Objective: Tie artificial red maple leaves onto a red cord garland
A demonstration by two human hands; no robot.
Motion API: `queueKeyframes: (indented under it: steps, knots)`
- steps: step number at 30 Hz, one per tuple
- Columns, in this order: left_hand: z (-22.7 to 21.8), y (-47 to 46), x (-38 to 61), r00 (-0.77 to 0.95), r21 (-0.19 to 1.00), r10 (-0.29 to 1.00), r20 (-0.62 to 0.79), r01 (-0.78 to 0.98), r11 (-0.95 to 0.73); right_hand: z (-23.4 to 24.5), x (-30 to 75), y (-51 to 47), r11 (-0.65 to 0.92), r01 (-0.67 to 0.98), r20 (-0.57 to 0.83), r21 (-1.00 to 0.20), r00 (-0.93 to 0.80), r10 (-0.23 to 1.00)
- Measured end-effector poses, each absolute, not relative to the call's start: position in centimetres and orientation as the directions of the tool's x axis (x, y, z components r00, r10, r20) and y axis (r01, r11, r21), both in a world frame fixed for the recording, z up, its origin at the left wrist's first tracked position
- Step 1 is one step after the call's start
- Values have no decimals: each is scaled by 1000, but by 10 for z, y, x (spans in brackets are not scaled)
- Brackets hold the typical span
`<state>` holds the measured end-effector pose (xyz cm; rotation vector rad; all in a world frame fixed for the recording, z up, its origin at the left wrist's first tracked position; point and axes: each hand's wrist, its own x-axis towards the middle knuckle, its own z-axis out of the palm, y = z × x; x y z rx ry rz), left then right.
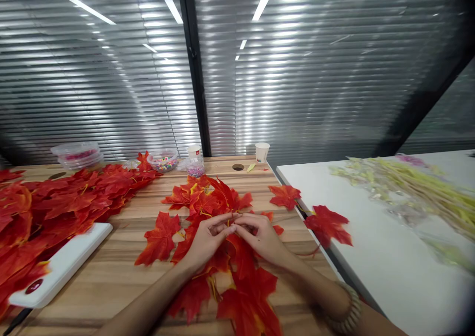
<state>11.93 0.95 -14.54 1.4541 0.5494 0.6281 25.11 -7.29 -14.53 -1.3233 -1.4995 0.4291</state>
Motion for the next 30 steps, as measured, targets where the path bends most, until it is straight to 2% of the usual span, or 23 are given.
queueKeyframes:
  steps: [30]
  knots:
    - [-146, 9, 119, 728, 1000, 685, 17, -7, -18, -144, 253, -73, 325, 547, 465, -771, 135, 875]
